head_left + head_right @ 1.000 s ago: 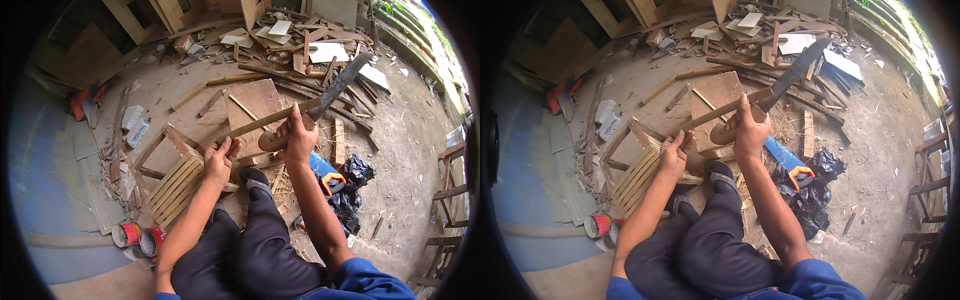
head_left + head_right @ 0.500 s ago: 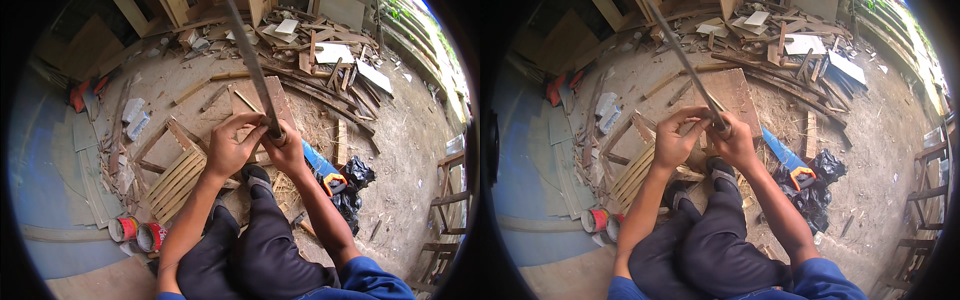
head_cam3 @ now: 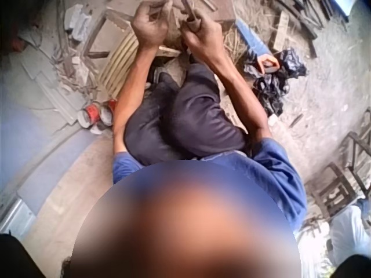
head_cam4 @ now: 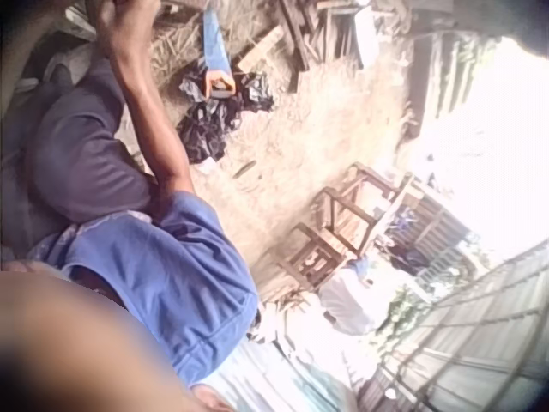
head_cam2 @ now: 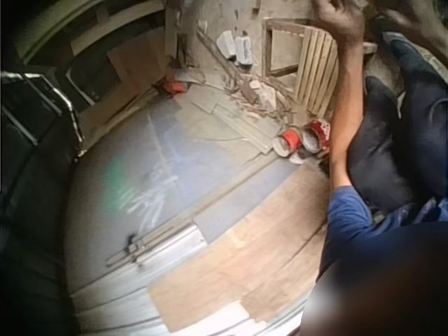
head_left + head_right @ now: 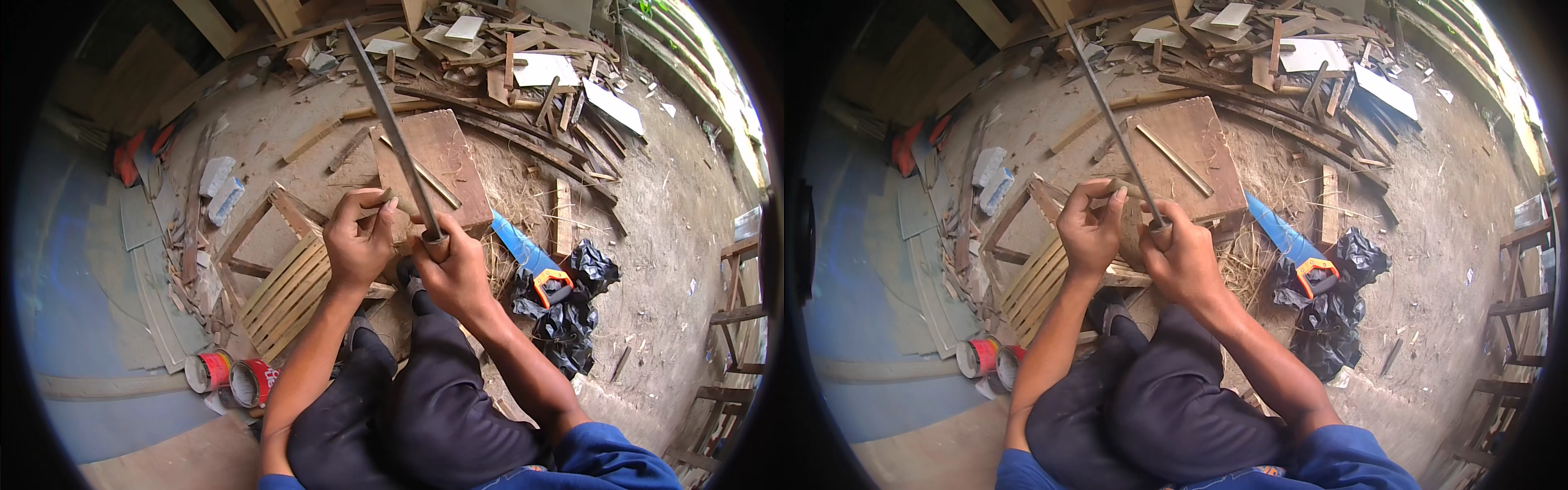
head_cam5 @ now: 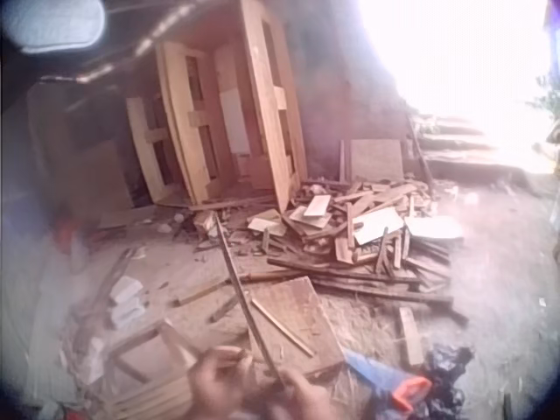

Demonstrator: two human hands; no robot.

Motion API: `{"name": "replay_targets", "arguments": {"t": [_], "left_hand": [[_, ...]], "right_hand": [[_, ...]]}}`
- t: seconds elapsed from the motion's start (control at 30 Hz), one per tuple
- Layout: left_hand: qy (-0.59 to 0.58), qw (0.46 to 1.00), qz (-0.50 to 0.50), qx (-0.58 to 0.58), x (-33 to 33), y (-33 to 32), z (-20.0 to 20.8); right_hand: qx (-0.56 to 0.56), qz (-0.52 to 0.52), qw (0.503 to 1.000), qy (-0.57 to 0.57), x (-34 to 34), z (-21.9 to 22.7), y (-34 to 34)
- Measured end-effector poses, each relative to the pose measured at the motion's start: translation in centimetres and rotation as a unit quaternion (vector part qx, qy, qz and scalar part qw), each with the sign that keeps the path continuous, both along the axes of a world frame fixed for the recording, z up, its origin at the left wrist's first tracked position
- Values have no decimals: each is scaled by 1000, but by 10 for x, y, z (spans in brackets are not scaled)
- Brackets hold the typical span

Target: The person is assembling a wooden crate by hammering nails into wooden slats. They use a hammer to secure the slats and a saw to cut a piece of wood to size.

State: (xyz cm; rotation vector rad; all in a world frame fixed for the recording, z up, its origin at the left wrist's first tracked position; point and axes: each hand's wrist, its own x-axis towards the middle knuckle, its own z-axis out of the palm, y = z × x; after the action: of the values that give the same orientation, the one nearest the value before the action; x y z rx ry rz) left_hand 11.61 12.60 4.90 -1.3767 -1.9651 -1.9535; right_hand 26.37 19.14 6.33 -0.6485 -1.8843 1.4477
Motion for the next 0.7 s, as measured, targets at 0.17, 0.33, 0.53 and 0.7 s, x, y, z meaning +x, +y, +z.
{"name": "replay_targets", "arguments": {"t": [0.17,0.33,0.53,0.7], "left_hand": [[-4,1000,18,-1,-3,2,-2],[27,1000,8,-9,-1,0,-2],[53,998,14,5,1,1,-3],[38,999,22,-10,2,1,-1]], "right_hand": [[11,19,1000,-2,1,4,-5],[14,30,999,-13,5,8,-5],[31,11,999,-3,6,8,-5],[34,18,999,-17,5,7,-2]]}}
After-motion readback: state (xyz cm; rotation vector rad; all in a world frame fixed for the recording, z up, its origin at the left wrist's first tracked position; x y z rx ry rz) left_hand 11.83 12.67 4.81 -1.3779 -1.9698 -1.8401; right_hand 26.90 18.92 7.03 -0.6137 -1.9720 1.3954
